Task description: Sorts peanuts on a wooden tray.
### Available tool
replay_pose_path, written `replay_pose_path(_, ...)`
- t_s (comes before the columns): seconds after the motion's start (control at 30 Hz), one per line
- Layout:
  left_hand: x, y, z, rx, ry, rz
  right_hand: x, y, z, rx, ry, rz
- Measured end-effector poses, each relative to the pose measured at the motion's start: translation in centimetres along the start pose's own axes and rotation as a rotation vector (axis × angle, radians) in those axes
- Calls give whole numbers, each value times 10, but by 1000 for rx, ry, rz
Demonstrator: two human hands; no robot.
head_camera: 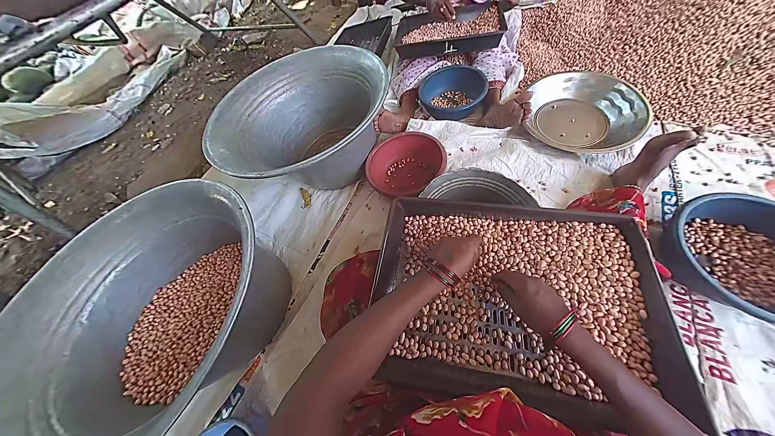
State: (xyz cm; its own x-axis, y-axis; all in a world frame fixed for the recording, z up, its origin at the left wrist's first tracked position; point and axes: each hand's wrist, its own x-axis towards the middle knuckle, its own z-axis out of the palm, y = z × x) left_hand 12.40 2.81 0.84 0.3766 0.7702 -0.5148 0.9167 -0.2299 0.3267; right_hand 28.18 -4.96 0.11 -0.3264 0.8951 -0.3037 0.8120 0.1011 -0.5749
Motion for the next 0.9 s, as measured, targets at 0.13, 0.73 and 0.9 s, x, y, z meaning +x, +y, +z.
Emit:
replay_pose_path(0.13, 1, -2, -2, -130, 29, -16, 1, 0, 1, 40, -27, -4)
replay_pose_path(0.73, -49, -36, 15, 86, -69, -180, 1, 3, 2, 102, -66, -21)
replay_pose_path(0.9, -44, -38, 15, 65, -70, -157, 2, 3, 4, 83, -70, -19)
